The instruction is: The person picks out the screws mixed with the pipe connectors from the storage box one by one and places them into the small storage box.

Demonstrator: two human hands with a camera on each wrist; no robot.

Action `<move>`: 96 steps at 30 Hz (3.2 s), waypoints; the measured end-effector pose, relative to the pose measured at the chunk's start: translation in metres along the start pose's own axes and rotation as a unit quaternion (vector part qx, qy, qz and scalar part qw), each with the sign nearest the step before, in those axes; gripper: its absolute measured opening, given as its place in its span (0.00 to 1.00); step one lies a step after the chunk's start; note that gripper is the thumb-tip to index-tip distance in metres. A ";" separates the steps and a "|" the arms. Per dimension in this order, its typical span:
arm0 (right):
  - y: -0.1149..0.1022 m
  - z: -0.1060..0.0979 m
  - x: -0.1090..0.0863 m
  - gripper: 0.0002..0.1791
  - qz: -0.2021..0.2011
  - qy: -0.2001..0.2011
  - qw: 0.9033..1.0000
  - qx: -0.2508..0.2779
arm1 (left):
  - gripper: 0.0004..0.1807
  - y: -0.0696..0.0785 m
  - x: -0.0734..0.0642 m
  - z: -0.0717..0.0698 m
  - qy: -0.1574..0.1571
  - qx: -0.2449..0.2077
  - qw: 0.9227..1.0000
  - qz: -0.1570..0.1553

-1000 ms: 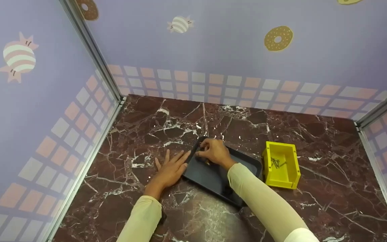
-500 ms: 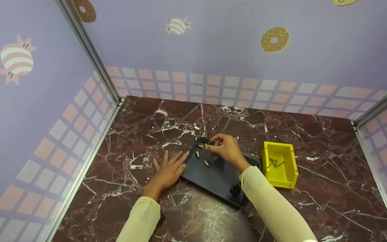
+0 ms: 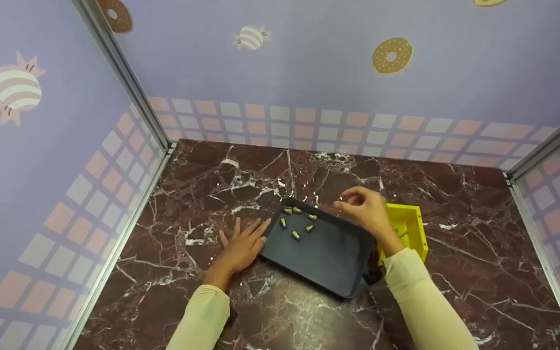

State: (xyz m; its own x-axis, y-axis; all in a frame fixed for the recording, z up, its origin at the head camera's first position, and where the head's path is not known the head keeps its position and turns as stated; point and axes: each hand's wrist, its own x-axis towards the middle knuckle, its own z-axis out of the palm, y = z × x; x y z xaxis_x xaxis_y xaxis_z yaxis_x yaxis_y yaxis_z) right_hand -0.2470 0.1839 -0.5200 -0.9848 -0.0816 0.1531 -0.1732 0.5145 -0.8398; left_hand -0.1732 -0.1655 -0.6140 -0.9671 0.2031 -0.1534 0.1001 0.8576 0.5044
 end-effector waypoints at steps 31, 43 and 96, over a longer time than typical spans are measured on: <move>0.090 -0.103 -0.037 0.28 0.090 0.042 0.993 -0.065 | 0.29 -0.002 -0.001 0.001 0.002 -0.007 1.000 0.011; 0.097 -0.102 -0.038 0.26 0.066 0.034 0.990 -0.116 | 0.28 -0.001 0.000 0.001 0.007 -0.001 1.000 0.004; 0.068 -0.077 -0.028 0.18 0.034 0.027 0.996 -0.076 | 0.29 -0.003 0.000 0.001 -0.003 -0.009 1.000 0.005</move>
State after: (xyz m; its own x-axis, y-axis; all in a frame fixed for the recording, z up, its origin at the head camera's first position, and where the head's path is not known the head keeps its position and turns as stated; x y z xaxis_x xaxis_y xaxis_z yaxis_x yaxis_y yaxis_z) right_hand -0.2305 0.2869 -0.5410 -0.9916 0.0020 0.1297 -0.0982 0.6412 -0.7611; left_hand -0.1733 -0.1670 -0.6164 -0.9646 0.2150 -0.1528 0.1060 0.8465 0.5217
